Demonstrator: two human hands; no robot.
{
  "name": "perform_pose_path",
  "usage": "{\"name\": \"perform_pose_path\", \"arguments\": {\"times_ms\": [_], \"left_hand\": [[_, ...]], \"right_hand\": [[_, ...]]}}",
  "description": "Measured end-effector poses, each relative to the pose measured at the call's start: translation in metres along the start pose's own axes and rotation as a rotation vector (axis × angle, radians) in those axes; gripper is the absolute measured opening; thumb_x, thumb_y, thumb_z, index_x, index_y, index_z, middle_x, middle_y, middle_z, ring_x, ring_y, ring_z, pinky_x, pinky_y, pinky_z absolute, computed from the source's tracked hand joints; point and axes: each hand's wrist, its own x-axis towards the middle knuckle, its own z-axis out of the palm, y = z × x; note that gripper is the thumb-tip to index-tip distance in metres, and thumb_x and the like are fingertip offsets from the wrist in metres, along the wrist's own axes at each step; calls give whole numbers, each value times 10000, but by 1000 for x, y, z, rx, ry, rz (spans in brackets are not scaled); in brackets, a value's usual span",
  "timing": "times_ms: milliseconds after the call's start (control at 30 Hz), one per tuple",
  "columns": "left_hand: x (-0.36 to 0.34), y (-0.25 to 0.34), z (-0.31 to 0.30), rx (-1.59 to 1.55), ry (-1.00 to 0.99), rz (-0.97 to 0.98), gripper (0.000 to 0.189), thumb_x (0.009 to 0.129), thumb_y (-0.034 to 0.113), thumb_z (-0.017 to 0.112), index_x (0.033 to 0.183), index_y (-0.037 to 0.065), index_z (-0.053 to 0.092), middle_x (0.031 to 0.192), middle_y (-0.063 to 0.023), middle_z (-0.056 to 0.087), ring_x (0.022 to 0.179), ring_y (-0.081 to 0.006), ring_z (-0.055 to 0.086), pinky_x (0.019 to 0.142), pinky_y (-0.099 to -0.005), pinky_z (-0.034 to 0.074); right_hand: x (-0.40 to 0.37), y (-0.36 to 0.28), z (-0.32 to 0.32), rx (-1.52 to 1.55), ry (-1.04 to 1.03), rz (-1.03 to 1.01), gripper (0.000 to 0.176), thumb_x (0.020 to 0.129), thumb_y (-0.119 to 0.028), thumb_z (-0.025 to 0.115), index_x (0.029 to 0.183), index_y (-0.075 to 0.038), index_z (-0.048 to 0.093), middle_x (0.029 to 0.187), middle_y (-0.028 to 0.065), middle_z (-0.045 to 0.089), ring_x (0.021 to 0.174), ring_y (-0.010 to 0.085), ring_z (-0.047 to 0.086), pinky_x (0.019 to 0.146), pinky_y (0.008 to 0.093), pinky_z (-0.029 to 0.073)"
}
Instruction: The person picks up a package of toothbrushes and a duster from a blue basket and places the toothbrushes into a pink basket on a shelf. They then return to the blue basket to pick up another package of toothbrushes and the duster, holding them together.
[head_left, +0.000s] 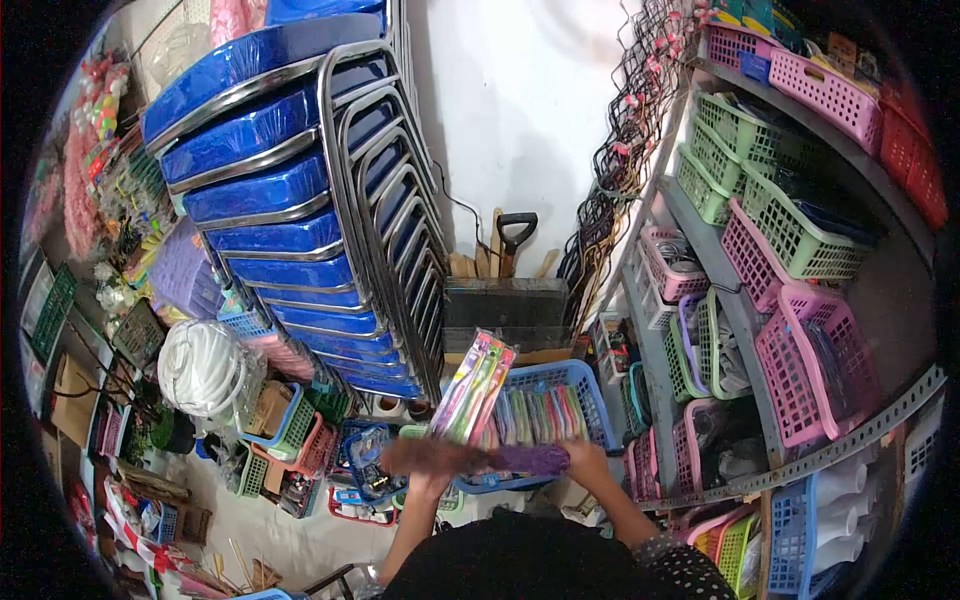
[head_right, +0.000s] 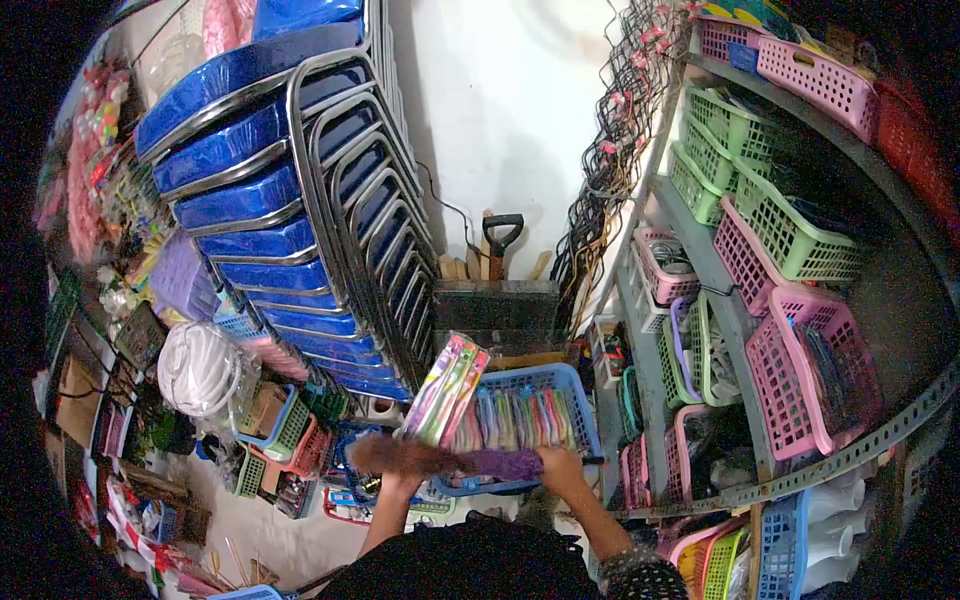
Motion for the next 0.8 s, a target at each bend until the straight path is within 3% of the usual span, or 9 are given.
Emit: {"name": "perform_pose_path", "arguments": {"times_ms": [33, 67, 200, 367, 433, 467, 500, 600, 800], "left_hand": [[-3, -3, 1, -49, -44, 28, 233, 807, 97, 571, 1030, 35, 543, 927, -88, 611, 827, -227, 597, 778, -339, 470], [-9, -4, 53, 72, 160, 38, 227, 810, 84, 563, 1030, 30, 541, 919, -82, 613, 813, -218, 599, 747, -336, 479], [-14, -3, 50, 231, 237, -79, 250, 790, 152, 605, 1019, 64, 558, 984, -77, 602, 888, -220, 581, 746, -384, 476], [-9, -7, 52, 226, 154, -2, 249, 785, 159, 606, 1010, 63, 560, 1006, -72, 601, 908, -227, 574, 800, -406, 455], [8, -8, -19, -21, -154, -52, 250, 789, 153, 599, 1017, 60, 557, 1013, -79, 600, 917, -229, 574, 804, -406, 456], [0, -12, 29, 67, 135, 26, 255, 794, 152, 593, 1029, 59, 554, 986, -83, 608, 876, -235, 587, 784, -393, 469], [3, -6, 6, 227, 249, -78, 276, 794, 142, 590, 1049, 44, 546, 960, -85, 617, 861, -247, 596, 763, -394, 481], [6, -8, 8, 182, 117, -121, 276, 792, 122, 590, 1047, 27, 545, 936, -89, 622, 845, -257, 604, 736, -385, 492], [8, -10, 6, 174, 120, -7, 274, 794, 112, 578, 1041, 1, 535, 941, -102, 618, 866, -269, 603, 802, -384, 477]], "right_hand": [[0, 6, 4, -1, 1, 2, 357, 655, -259, 635, 994, -145, 629, 836, 207, 613, 785, 355, 599, 685, 437, 477], [3, 16, 8, -4, 8, 125, 364, 665, -272, 627, 1006, -145, 620, 842, 206, 613, 793, 359, 597, 689, 444, 474], [5, 19, 14, 183, 158, 440, 294, 667, -226, 635, 931, -97, 621, 771, 170, 612, 756, 344, 594, 677, 446, 461], [-12, 24, 52, 116, 203, 314, 301, 679, -220, 625, 957, -107, 615, 771, 184, 614, 725, 365, 594, 659, 448, 466], [-19, 29, 42, 49, 105, 99, 333, 674, -230, 630, 992, -132, 612, 781, 187, 616, 748, 362, 595, 669, 441, 470], [-17, 13, 21, 43, 131, 238, 347, 664, -241, 638, 998, -146, 621, 761, 190, 613, 746, 354, 598, 675, 436, 471], [-15, 15, 19, 41, 133, 239, 347, 664, -241, 638, 998, -146, 621, 761, 190, 613, 746, 354, 598, 675, 436, 471], [-9, 23, 18, 144, 235, 503, 317, 674, -279, 633, 916, -74, 624, 757, 215, 599, 730, 393, 582, 630, 451, 461], [-19, 24, 41, 40, 83, 192, 251, 689, -258, 626, 869, -83, 626, 733, 205, 595, 716, 387, 581, 610, 441, 460]]}}
